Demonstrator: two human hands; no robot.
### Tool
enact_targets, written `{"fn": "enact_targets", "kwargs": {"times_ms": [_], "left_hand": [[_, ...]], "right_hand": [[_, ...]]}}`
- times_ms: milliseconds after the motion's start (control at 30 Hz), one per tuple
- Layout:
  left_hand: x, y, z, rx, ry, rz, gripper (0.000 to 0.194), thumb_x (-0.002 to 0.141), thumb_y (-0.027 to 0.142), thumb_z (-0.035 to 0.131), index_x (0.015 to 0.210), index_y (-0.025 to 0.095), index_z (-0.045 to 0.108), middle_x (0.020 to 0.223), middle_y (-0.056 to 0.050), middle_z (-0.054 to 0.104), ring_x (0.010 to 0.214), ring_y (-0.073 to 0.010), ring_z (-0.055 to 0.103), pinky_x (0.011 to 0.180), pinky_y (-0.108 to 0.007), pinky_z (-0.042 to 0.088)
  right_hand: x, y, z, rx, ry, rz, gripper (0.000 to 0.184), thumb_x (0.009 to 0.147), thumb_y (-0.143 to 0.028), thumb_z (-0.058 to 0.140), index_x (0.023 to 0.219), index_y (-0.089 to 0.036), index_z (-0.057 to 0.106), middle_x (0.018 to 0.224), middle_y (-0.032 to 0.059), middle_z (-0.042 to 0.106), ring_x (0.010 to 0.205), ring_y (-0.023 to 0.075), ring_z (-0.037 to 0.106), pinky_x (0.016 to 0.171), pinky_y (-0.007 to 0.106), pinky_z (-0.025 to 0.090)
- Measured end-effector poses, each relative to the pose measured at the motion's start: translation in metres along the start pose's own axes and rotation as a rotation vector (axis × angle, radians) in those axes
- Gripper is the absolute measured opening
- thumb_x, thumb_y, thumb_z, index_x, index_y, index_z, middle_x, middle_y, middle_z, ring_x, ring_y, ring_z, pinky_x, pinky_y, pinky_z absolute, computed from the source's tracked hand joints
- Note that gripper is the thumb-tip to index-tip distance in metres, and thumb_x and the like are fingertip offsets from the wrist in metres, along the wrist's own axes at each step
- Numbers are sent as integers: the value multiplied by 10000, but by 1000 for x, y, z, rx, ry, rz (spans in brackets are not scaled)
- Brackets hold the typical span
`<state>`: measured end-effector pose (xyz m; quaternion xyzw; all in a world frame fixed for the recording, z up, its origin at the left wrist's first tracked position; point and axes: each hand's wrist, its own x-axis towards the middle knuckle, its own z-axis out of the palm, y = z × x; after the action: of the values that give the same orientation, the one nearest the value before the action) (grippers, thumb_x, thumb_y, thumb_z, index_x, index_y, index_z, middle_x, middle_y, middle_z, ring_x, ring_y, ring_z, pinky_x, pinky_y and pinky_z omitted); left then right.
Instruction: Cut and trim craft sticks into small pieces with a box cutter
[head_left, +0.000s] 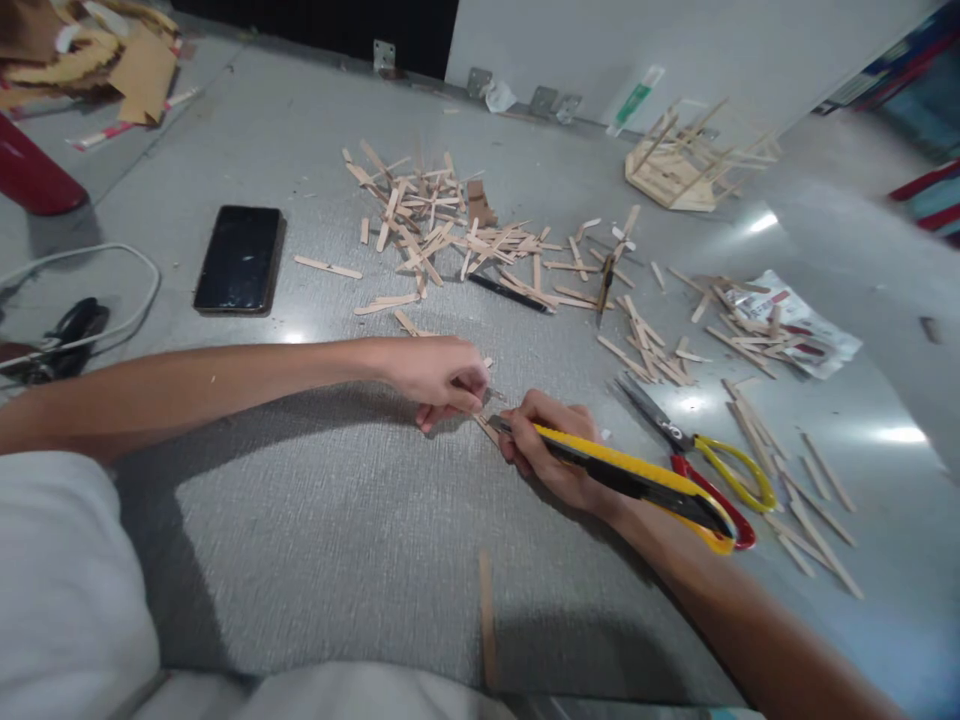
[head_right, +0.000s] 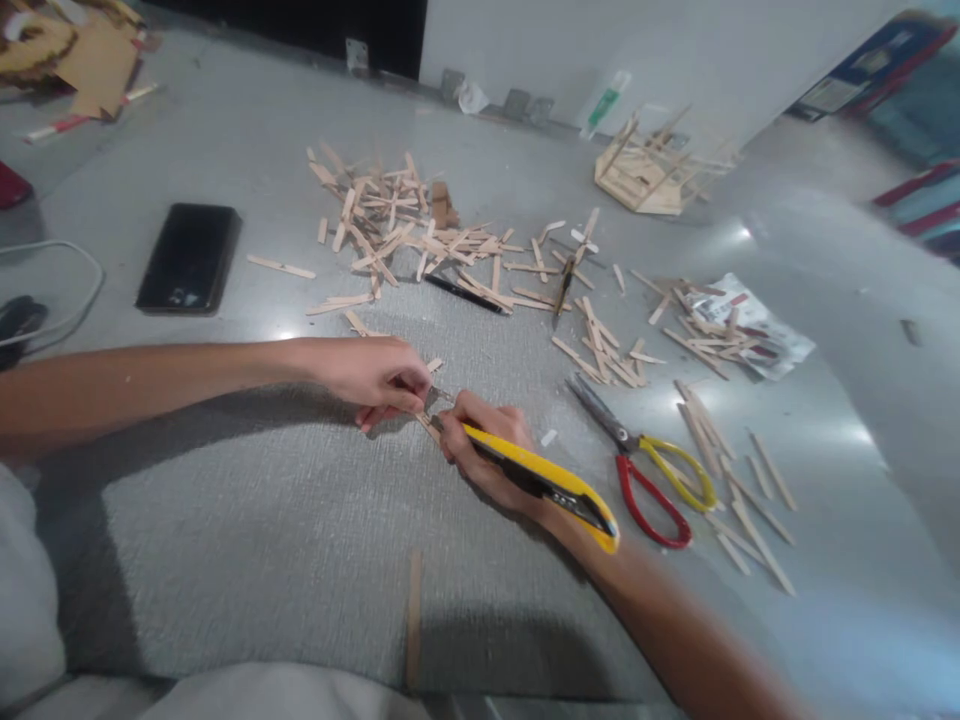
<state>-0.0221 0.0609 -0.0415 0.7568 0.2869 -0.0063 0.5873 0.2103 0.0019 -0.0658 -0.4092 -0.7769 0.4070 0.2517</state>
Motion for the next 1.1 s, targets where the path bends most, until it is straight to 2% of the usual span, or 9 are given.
{"fn": "enact_targets", "kwargs": {"times_ms": [133,233,300,433,500,633,733,933,1100], "left_hand": [[-2,9,5,192,71,-13,247,1011,234,519,798,141,602,550,-14,651,480,-133,628,542,-227,439],[-5,18,13,505,318,42,163,980,202,591,862,118,664,768,-69,708,720,-171,673,615,-252,421],[-7,24,22,685,409,45,182,958,134,579,807,116,679,895,-93,709,760,-175,665,630,-267,421],[-10,31,51,1038,481,-60,148,858,7,576,894,90,693,984,-140,703,884,-265,685,628,-309,467],[-10,30,72,1183,511,-80,194,889,15,548,987,53,710,995,-165,726,976,-300,692,749,-362,526],[-8,21,103,1427,657,-30,338,981,90,474,1252,9,658,1258,-230,692,1211,-327,640,920,-416,531],[-5,13,109,1506,700,-8,355,975,70,473,1271,-6,654,1287,-235,684,1215,-321,653,925,-400,537],[3,-1,108,1482,776,15,427,1032,216,463,1299,-78,619,1352,-301,610,1274,-383,618,1050,-473,494],[4,-6,108,1453,679,104,433,982,147,477,1322,-95,589,1390,-313,571,1316,-358,590,1140,-460,436]], "right_hand": [[0,-1,-1,81,-7,49,357,1019,-483,481,758,-241,481,554,-34,636,390,83,518,436,223,403],[0,-2,-1,138,10,62,346,1014,-500,486,780,-245,466,567,-27,647,395,92,536,428,225,410],[0,-3,-1,139,30,63,347,1014,-493,493,775,-243,464,577,-25,646,392,83,518,417,218,396],[1,0,-1,135,54,63,361,1010,-488,509,757,-232,486,558,-32,620,379,67,467,392,204,346],[2,4,-1,196,55,97,362,1001,-520,515,783,-232,488,552,-39,613,368,69,452,380,203,324],[4,7,-3,338,27,168,370,984,-575,516,830,-243,462,562,-55,613,350,77,438,363,204,301],[4,7,-4,269,45,147,394,989,-576,503,788,-237,481,564,-47,607,365,79,432,380,216,315],[3,9,-3,-91,270,40,383,988,-506,546,742,-217,595,573,-23,586,517,109,520,528,246,419],[3,10,-1,-2,185,84,355,980,-510,559,768,-226,573,564,-37,578,488,110,523,513,244,432]]}}
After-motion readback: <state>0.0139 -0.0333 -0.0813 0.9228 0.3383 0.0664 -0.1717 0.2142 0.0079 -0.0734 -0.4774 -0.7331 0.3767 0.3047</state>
